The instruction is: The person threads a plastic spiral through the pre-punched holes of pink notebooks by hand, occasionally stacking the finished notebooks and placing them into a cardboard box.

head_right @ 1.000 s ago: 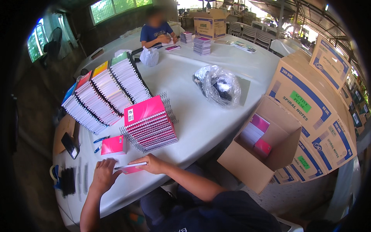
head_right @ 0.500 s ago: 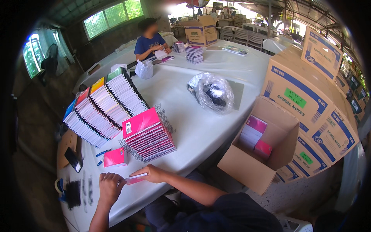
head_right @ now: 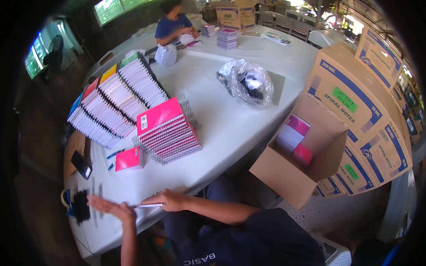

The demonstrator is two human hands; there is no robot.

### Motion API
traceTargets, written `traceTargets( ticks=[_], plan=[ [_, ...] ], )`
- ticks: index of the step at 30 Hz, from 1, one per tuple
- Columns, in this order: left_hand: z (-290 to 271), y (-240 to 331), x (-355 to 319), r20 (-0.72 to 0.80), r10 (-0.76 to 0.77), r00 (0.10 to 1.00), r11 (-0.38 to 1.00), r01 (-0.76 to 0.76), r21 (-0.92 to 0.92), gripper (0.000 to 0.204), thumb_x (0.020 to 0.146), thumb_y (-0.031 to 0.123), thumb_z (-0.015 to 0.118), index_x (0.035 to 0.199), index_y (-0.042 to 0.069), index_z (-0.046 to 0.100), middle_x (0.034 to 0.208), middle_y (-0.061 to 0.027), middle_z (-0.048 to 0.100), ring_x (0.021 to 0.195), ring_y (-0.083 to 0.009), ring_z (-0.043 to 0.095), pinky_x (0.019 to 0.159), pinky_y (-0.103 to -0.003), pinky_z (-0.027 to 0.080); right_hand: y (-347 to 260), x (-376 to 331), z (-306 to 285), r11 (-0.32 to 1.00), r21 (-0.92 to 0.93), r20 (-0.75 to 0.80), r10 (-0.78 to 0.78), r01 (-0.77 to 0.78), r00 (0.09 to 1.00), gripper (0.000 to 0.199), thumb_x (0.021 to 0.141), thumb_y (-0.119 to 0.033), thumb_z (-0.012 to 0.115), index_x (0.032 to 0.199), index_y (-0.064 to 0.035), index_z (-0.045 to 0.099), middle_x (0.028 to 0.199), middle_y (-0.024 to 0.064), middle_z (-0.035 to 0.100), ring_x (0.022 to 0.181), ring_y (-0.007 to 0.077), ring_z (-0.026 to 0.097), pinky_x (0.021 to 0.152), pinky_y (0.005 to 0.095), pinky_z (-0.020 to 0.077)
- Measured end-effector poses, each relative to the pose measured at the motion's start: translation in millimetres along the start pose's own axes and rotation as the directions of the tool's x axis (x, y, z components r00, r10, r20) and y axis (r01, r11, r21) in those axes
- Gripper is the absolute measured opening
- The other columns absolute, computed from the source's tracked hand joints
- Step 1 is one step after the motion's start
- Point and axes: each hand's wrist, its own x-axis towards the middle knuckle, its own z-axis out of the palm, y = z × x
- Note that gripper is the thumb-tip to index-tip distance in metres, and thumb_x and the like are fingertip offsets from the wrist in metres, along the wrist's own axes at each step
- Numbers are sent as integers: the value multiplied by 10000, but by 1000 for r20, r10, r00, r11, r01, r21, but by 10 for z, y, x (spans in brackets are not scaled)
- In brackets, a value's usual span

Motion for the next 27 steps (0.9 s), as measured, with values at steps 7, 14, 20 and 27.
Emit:
traceTargets(
  ticks=[7,14,20,27],
  plan=[
    [78,-108,-332,-91,8,996,999,-12,-44,1113,727,748,459,1391,-74,109,1428,-348,62,1296,-562,26,987,-682,74,-12,51,96,999,21,41,-48,47,998,472,736,57,524,1178,-95,589,1126,140,606,971,279,626,832,346,487],
    [-13,242,-248,-112,458,882,828,-469,-306,927,722,708,527,1384,93,321,1420,-282,185,1293,-482,216,1017,-618,159,34,47,65,999,-43,-138,-16,10,990,436,729,81,547,1139,-59,600,1064,143,636,923,296,634,812,348,503],
    [192,321,-544,28,176,984,877,-144,-458,1001,767,691,467,1386,-52,209,1391,-335,178,1287,-520,203,1024,-611,163,-50,158,236,999,17,-82,33,-31,996,434,728,72,567,1142,-55,598,1052,139,641,928,289,635,801,339,505],
    [38,332,193,-132,-115,984,972,84,-218,1069,767,747,385,1399,-73,116,1421,-366,8,1327,-510,68,1039,-608,121,81,85,173,995,-70,5,76,-76,997,408,769,-36,593,1173,-91,583,1055,167,629,936,320,627,788,365,502]
  ],
)
